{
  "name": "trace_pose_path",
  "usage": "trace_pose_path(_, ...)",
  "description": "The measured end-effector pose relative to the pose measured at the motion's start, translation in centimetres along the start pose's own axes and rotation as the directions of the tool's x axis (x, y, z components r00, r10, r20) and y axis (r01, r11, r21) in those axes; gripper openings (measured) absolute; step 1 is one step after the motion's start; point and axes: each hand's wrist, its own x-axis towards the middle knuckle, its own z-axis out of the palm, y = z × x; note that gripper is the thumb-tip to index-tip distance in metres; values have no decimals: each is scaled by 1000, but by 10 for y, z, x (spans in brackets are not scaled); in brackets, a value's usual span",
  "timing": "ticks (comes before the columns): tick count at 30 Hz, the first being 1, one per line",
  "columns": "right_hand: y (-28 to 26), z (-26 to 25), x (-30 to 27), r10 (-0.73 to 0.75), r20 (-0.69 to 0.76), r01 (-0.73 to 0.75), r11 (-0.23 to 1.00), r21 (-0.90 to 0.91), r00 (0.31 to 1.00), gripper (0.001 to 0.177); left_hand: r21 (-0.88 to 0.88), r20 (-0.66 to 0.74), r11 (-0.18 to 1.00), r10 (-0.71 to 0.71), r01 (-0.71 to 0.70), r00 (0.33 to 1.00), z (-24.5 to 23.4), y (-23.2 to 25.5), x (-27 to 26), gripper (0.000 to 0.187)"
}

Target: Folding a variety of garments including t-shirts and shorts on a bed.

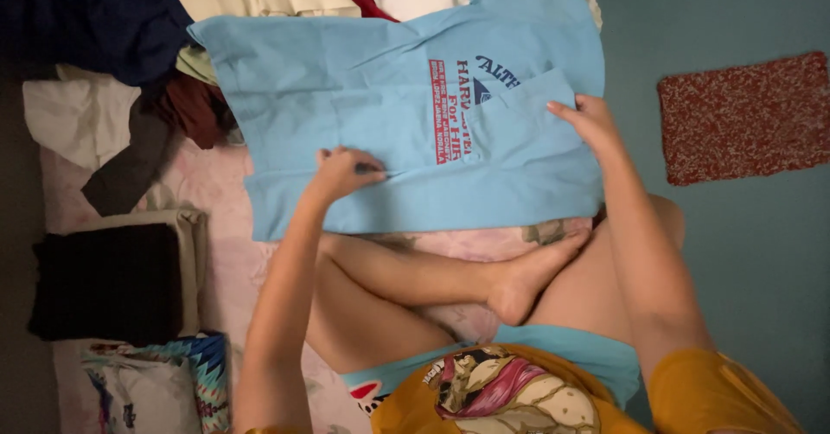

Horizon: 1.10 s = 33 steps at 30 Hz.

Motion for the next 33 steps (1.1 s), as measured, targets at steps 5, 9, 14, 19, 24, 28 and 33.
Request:
trace_pose_path(5,14,-1,15,-44,-17,45,996,71,999,35,-40,35,999,-32,33,999,16,5,14,15)
trace_pose_path(9,5,-3,8,-97,-67,101,993,67,993,33,-17,-150,999,-32,30,988,27,3,17,13)
trace_pose_path(14,-11,-9,0,-148,33,142,980,138,989,35,14,-278,999,-24,29,960,41,35,41,15)
trace_pose_path(19,-21,-13,0,-122,43,116,987,115,992,35,-429,-198,897,18,-103,980,75,108,89,41)
trace_pose_path(24,27,-22,18,-233,7,231,966,120,972,31,-655,15,733,-231,184,973,89,149,124,36)
trace_pose_path(28,21,-29,-19,-174,13,167,965,202,985,17,-946,116,283,-156,156,981,86,164,123,20)
trace_pose_path(33,76,-23,-72,-305,33,236,795,559,952,21,-998,7,64,-43,10,999,144,142,72,10)
